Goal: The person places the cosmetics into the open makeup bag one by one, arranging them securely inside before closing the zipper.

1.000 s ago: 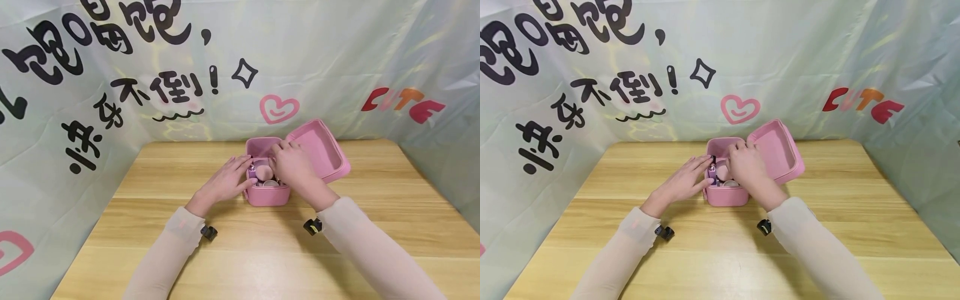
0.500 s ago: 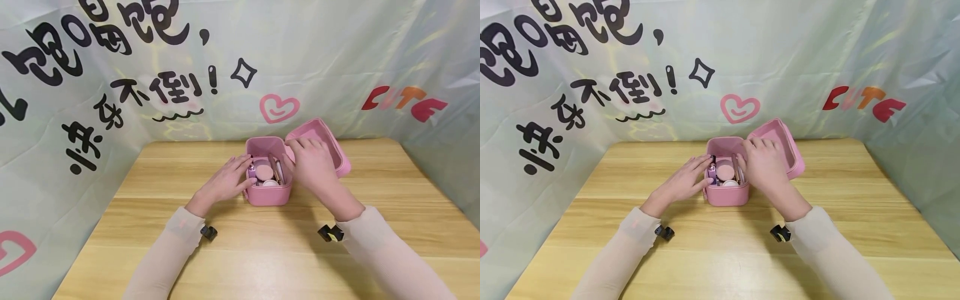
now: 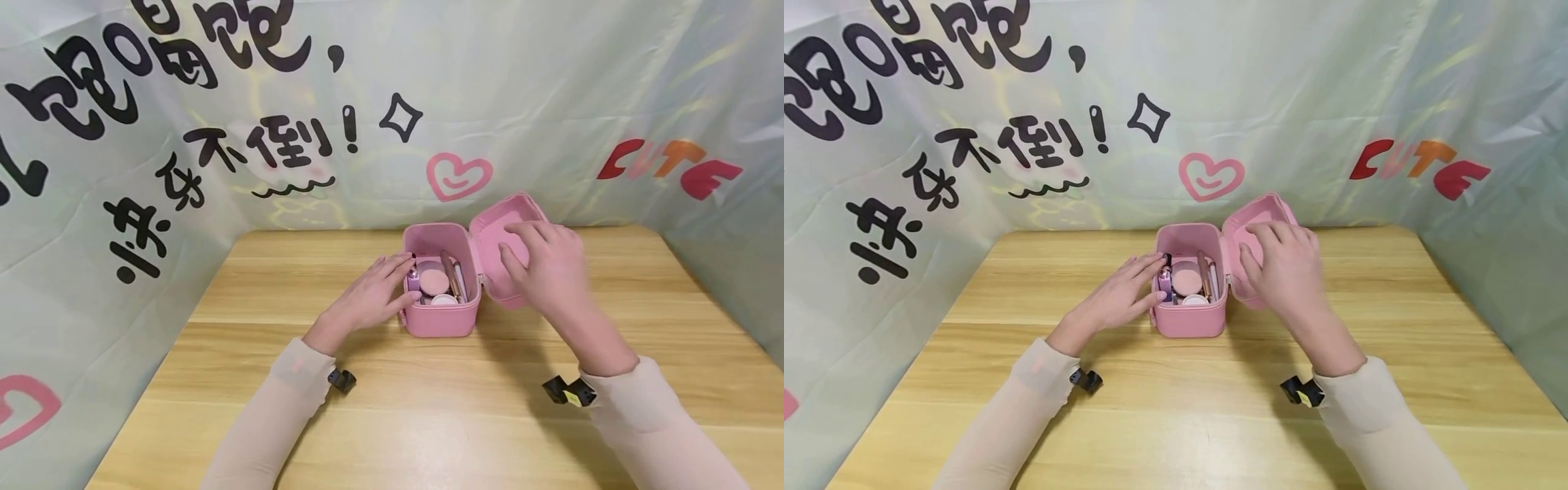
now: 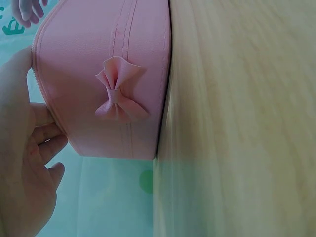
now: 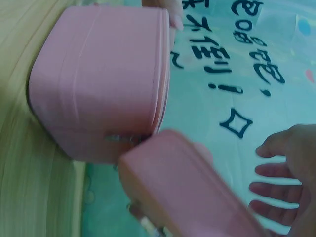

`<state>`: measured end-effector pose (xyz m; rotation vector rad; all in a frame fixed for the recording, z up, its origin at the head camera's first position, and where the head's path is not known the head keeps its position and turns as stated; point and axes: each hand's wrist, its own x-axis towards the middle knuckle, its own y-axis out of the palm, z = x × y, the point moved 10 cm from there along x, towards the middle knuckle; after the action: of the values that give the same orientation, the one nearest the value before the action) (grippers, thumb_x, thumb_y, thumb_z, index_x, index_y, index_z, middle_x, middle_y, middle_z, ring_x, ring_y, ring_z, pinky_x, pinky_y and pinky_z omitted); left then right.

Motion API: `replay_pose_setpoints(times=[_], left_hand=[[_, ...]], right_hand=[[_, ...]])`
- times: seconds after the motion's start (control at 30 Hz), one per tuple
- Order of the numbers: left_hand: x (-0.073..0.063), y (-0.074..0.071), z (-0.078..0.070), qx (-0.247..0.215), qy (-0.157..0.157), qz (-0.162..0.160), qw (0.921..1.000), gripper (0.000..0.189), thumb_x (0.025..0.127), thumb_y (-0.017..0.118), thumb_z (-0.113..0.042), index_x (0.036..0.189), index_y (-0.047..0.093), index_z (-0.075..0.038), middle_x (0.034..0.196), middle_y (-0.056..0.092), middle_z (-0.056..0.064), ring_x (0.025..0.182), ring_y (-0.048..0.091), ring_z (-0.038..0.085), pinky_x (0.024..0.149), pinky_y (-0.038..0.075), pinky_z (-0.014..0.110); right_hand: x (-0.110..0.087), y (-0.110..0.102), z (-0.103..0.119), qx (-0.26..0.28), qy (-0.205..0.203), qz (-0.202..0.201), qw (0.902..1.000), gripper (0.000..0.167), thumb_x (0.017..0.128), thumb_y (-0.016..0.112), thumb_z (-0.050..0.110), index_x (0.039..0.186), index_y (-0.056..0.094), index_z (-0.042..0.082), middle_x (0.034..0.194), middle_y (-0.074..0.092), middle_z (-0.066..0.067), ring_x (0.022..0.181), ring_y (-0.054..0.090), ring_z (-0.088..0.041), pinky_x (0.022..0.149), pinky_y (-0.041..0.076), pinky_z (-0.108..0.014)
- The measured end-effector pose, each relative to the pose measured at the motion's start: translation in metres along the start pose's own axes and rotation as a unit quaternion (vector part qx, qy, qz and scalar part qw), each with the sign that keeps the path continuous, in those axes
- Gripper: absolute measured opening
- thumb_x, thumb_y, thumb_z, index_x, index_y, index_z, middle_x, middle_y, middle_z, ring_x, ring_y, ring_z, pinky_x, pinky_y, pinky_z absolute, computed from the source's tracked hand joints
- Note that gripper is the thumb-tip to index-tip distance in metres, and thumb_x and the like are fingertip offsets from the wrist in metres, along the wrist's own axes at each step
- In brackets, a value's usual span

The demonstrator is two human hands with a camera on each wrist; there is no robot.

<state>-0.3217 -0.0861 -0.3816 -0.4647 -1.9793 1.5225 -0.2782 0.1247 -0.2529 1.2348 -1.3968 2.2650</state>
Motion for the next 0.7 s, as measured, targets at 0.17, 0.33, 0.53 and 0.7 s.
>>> replay_pose_setpoints(times=[0.17,0.33,0.53,0.7], left_hand=[[0.000,0.001,0.000,0.003,-0.001,0.004,1.0000,0.072,0.102,0.035,-0.055,0.153,0.030,-0.006,0.158,0.028,0.010,0.146,0.020,0.019,0.119,0.003,0.033],[0.001,0.002,-0.001,-0.001,0.000,0.003,1.0000,0.071,0.102,0.037,-0.054,0.153,0.031,-0.005,0.158,0.028,0.010,0.146,0.021,0.020,0.120,0.004,0.034],[0.002,0.003,-0.002,-0.004,-0.003,0.008,1.0000,0.072,0.102,0.035,-0.055,0.153,0.029,-0.005,0.158,0.027,0.011,0.146,0.020,0.021,0.120,0.005,0.035],[0.002,0.003,-0.001,-0.005,-0.005,0.005,1.0000,0.073,0.102,0.033,-0.057,0.154,0.028,-0.005,0.158,0.027,0.012,0.147,0.019,0.021,0.120,0.005,0.036]], right_hand=[[-0.004,-0.009,-0.013,0.039,-0.005,-0.015,0.9991,0.027,0.084,0.072,0.010,0.108,0.068,0.000,0.103,0.067,-0.021,0.101,0.057,-0.044,0.091,0.040,-0.057],[-0.013,-0.012,-0.031,0.081,0.028,0.013,0.9962,0.038,0.081,0.077,0.009,0.117,0.066,0.003,0.116,0.062,-0.021,0.111,0.052,-0.042,0.092,0.040,-0.056],[-0.022,-0.013,-0.046,0.137,0.015,0.041,0.9897,0.058,0.075,0.083,0.005,0.129,0.060,0.004,0.128,0.055,-0.019,0.119,0.046,-0.039,0.092,0.039,-0.052],[-0.027,-0.012,-0.055,0.143,-0.002,0.064,0.9876,0.066,0.074,0.085,0.008,0.134,0.056,0.005,0.133,0.050,-0.020,0.121,0.043,-0.040,0.095,0.038,-0.049]])
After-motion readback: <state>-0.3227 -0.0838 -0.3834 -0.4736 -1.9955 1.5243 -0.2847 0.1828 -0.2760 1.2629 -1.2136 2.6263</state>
